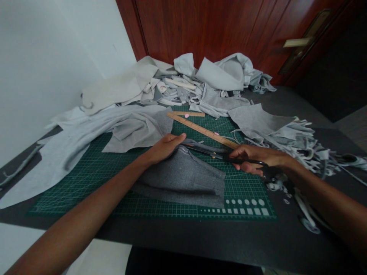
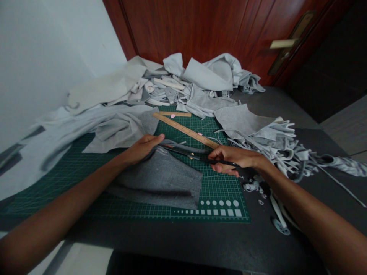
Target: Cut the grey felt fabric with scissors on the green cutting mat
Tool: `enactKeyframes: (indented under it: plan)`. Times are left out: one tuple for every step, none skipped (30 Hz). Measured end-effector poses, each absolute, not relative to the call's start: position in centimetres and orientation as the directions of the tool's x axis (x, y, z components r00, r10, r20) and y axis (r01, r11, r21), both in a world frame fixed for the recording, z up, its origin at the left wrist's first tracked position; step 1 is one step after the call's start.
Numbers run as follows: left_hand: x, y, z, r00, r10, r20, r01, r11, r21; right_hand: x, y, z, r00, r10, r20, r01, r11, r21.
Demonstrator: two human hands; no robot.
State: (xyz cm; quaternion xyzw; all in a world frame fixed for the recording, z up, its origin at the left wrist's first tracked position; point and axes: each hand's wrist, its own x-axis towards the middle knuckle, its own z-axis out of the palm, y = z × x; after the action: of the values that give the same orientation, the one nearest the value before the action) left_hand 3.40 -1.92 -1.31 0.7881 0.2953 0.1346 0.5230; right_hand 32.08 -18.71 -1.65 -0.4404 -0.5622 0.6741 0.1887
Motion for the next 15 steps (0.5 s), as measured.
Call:
enactKeyframes:
  plan:
    - [3.40,-1.92,-1.33,0.789,0.607,-0.098,0.322,-0.273,0.907,32.17,-18.71,-1.76,-0.542,0.747,-0.383,0.241,-0.299,-0.923]
    - [3.41,-1.93,-1.34,0.791,0.604,-0.098,0.318,-0.267,0.910,32.27,-18.71,-1.89,-0.540,0.746,-0.390,0.242,-0.306,-0.921]
    - [3.42,-1.94,-1.33,0.796,0.598,-0.098,0.311,-0.264,0.913,32.36,-18.71,-2.00,-0.537,0.744,-0.398,0.241,-0.317,-0.917]
    - [3.44,-1.95,-1.30,0.802,0.589,-0.095,0.302,-0.263,0.916,32.44,-18.71,-2.08,-0.533,0.745,-0.402,0.235,-0.326,-0.916]
    - [3.47,-1.96,-1.27,0.810,0.579,-0.091,0.292,-0.264,0.919,32.48,-18.72,-2.12,-0.532,0.746,-0.402,0.226,-0.333,-0.916]
    - [3.48,-1.96,-1.23,0.817,0.571,-0.087,0.284,-0.265,0.922,32.49,-18.72,-2.11,-0.533,0.745,-0.400,0.220,-0.334,-0.916]
    - [3.49,-1.96,-1.20,0.820,0.566,-0.086,0.280,-0.265,0.923,32.47,-18.72,-2.06,-0.535,0.744,-0.400,0.223,-0.332,-0.916]
    - [3.49,-1.96,-1.19,0.818,0.569,-0.087,0.282,-0.265,0.922,32.41,-18.72,-1.99,-0.534,0.745,-0.400,0.229,-0.329,-0.916]
    - [3.47,-1.94,-1.21,0.812,0.577,-0.091,0.291,-0.265,0.919,32.33,-18.72,-1.89,-0.534,0.745,-0.401,0.238,-0.323,-0.916]
    - [3.45,-1.91,-1.24,0.804,0.587,-0.099,0.305,-0.264,0.915,32.25,-18.72,-1.80,-0.533,0.745,-0.400,0.247,-0.315,-0.916]
    - [3.42,-1.88,-1.30,0.794,0.599,-0.107,0.321,-0.263,0.910,32.17,-18.71,-1.73,-0.532,0.745,-0.401,0.255,-0.310,-0.916]
    - [3.40,-1.84,-1.37,0.783,0.611,-0.113,0.336,-0.263,0.904,32.12,-18.71,-1.68,-0.532,0.745,-0.403,0.260,-0.309,-0.915]
    - [3.38,-1.80,-1.43,0.775,0.621,-0.117,0.347,-0.264,0.900,32.09,-18.71,-1.65,-0.531,0.745,-0.404,0.259,-0.312,-0.914]
    - [3.38,-1.78,-1.49,0.772,0.625,-0.117,0.349,-0.263,0.899,32.10,-18.72,-1.66,-0.532,0.743,-0.406,0.256,-0.317,-0.913]
    - [3.38,-1.76,-1.54,0.775,0.622,-0.116,0.342,-0.258,0.903,32.14,-18.72,-1.68,-0.531,0.743,-0.406,0.250,-0.321,-0.914]
